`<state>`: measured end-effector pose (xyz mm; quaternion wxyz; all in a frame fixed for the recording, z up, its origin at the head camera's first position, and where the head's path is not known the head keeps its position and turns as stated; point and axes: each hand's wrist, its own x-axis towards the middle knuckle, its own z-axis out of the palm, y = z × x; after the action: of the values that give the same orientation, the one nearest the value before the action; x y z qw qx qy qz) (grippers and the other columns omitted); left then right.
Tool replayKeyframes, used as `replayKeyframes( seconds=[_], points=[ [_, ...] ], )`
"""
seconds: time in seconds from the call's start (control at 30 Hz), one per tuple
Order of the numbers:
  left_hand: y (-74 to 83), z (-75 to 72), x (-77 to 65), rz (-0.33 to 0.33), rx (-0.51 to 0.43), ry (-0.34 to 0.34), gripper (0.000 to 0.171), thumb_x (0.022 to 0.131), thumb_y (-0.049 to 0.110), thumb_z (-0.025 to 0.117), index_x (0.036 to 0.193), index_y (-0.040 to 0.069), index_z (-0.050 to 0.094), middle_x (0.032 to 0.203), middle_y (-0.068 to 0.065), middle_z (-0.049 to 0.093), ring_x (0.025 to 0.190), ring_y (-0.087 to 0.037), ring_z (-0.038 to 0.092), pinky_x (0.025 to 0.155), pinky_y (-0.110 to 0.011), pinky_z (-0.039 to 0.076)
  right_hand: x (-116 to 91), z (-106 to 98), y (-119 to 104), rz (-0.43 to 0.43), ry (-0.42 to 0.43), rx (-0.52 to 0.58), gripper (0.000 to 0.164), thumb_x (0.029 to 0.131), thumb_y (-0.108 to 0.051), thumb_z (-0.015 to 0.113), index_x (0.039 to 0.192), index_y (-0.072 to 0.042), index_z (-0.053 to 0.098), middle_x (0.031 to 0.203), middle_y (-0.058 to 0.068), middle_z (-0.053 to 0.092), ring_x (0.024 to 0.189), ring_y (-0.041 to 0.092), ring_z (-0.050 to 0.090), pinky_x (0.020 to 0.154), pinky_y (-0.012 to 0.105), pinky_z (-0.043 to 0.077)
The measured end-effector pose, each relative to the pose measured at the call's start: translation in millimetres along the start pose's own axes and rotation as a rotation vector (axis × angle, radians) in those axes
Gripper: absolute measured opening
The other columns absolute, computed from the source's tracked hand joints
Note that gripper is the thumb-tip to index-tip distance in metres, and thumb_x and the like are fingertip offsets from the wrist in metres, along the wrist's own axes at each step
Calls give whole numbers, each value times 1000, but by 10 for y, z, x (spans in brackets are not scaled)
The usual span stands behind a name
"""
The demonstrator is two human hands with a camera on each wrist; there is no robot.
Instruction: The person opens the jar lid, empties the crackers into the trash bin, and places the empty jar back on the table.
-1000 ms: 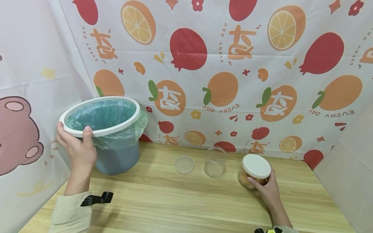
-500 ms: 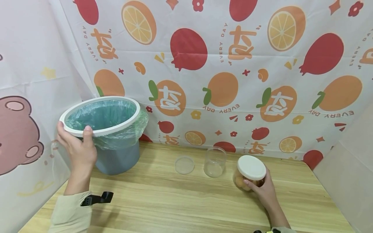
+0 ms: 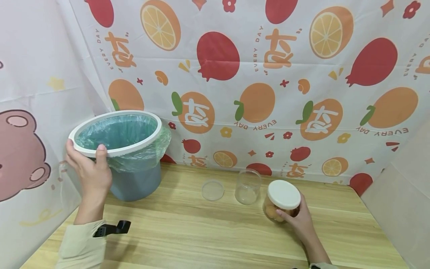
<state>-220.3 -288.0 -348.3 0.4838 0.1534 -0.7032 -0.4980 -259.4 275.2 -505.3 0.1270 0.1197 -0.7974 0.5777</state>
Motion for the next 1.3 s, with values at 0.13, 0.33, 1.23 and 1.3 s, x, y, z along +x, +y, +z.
replayKeyframes(
  seconds=[0.13,0.33,1.23,1.3],
  points=[
    [8,0,-4,3,-2,2,91,88,48,55,162,21,9,163,-6,12,149,-26,23,124,-48,16,-6,21,-1,-6,-12,13,92,83,7,74,157,-3,21,133,-20,47,118,-9,50,97,4,38],
    [23,-2,-10,-5,0,10,90,89,48,55,162,21,10,163,-7,13,149,-27,24,124,-47,17,-12,72,-20,-35,-38,39,92,82,9,74,157,-3,22,134,-19,48,118,-9,52,98,5,39],
    [10,4,3,-3,-2,13,90,89,47,55,162,20,10,163,-6,13,149,-26,23,125,-45,16,-34,210,-74,-55,-99,12,93,81,7,75,157,-4,23,136,-17,47,120,-8,52,98,6,40],
    [13,5,0,-1,-5,16,90,89,47,55,162,20,10,163,-6,13,149,-26,23,125,-45,16,-31,223,-73,-61,-100,14,93,81,8,76,157,-4,24,136,-17,48,120,-7,52,98,6,40]
  ],
)
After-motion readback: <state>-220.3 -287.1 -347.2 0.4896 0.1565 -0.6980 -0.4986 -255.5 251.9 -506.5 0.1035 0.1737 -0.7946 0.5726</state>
